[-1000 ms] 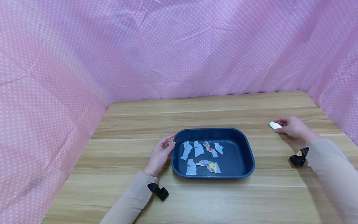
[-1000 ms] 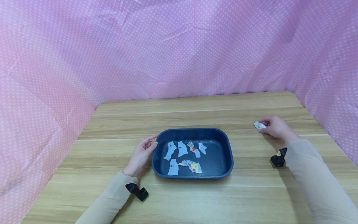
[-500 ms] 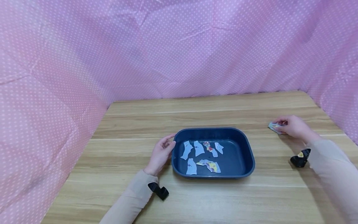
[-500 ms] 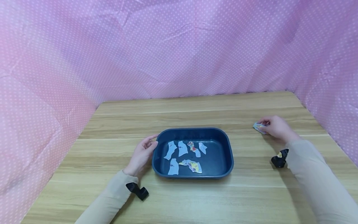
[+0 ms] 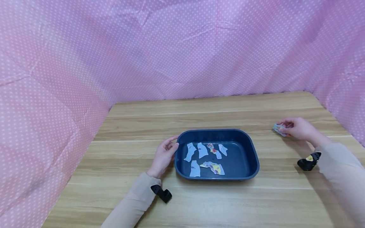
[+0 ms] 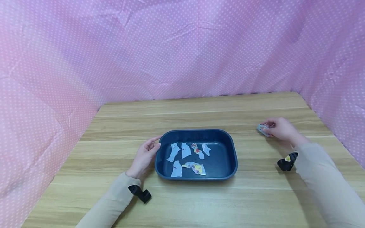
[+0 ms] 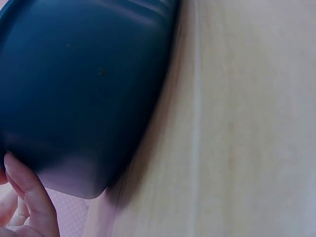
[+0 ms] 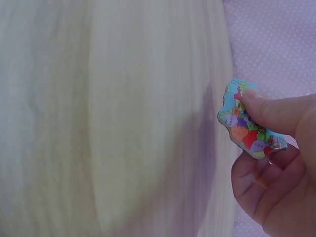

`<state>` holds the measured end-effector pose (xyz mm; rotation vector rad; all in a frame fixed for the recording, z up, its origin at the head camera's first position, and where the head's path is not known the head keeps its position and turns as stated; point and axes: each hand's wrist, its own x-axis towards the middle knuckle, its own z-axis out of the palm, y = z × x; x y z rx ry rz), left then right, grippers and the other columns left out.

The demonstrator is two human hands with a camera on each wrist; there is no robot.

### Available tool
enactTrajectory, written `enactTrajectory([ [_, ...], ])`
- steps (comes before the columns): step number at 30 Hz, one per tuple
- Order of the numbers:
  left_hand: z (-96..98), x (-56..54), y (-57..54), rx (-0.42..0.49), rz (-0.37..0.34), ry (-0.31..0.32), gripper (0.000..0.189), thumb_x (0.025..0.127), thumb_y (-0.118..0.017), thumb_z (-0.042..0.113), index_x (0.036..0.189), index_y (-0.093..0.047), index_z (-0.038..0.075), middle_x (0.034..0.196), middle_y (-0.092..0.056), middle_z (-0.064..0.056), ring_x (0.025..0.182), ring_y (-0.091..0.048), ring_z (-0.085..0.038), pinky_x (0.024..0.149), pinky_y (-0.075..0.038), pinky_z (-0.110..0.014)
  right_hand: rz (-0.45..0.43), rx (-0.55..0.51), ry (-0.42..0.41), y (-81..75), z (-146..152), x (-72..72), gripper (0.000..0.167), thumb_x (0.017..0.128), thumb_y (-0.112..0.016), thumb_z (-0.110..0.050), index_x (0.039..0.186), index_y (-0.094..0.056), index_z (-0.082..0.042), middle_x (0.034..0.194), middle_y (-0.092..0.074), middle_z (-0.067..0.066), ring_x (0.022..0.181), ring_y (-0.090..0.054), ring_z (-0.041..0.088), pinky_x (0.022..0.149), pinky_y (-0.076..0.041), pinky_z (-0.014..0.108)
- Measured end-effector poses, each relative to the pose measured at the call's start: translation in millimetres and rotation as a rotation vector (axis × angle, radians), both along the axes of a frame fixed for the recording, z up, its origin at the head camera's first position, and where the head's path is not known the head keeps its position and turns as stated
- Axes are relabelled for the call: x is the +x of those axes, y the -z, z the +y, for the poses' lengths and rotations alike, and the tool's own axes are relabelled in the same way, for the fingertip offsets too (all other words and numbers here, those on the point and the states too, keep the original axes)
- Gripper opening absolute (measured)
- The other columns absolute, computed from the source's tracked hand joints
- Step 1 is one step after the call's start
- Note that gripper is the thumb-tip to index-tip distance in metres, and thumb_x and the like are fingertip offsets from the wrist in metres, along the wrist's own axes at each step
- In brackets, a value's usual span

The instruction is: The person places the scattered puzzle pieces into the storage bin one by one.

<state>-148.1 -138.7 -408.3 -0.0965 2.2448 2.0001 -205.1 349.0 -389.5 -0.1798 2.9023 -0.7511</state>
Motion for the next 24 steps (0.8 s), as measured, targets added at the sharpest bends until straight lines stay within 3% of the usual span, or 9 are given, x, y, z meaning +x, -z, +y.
enactTrajectory([
  [9, -1.5, 0.5, 0.2, -0.006, -0.003, 0.006, 0.033, 0.096, -0.054, 0.012, 0.128, -0.058, 0.015, 0.081, -0.055, -0.005, 0.063, -0.047, -0.016, 0.058, -0.041, -0.025, 0.062, -0.088, -0.054, -2.9, -16, 5.1, 0.034, 0.087, -0.066, -0.011, 0.116, -0.061, 0.006, 0.086, -0.062, 0.006, 0.068, -0.05, -0.002, 0.058, -0.045, 0.021],
  [16, -3.1, 1.2, 1.4, 0.011, -0.014, 0.004, 0.033, 0.096, -0.054, 0.012, 0.129, -0.057, 0.014, 0.082, -0.054, -0.005, 0.064, -0.047, -0.016, 0.058, -0.04, -0.024, 0.103, -0.189, -0.133, -5.6, -31, 6.6, 0.035, 0.088, -0.062, -0.003, 0.12, -0.055, 0.009, 0.076, -0.057, 0.002, 0.059, -0.05, 0.002, 0.052, -0.043, 0.023],
  [24, -3.1, -0.1, 1.8, 0.003, -0.005, 0.008, 0.032, 0.096, -0.055, 0.013, 0.128, -0.058, 0.015, 0.081, -0.054, -0.005, 0.064, -0.047, -0.016, 0.058, -0.04, -0.024, 0.079, -0.184, -0.144, -9.3, -44, 9.0, 0.032, 0.087, -0.064, -0.006, 0.116, -0.06, 0.007, 0.081, -0.059, 0.003, 0.064, -0.05, 0.001, 0.054, -0.045, 0.023],
])
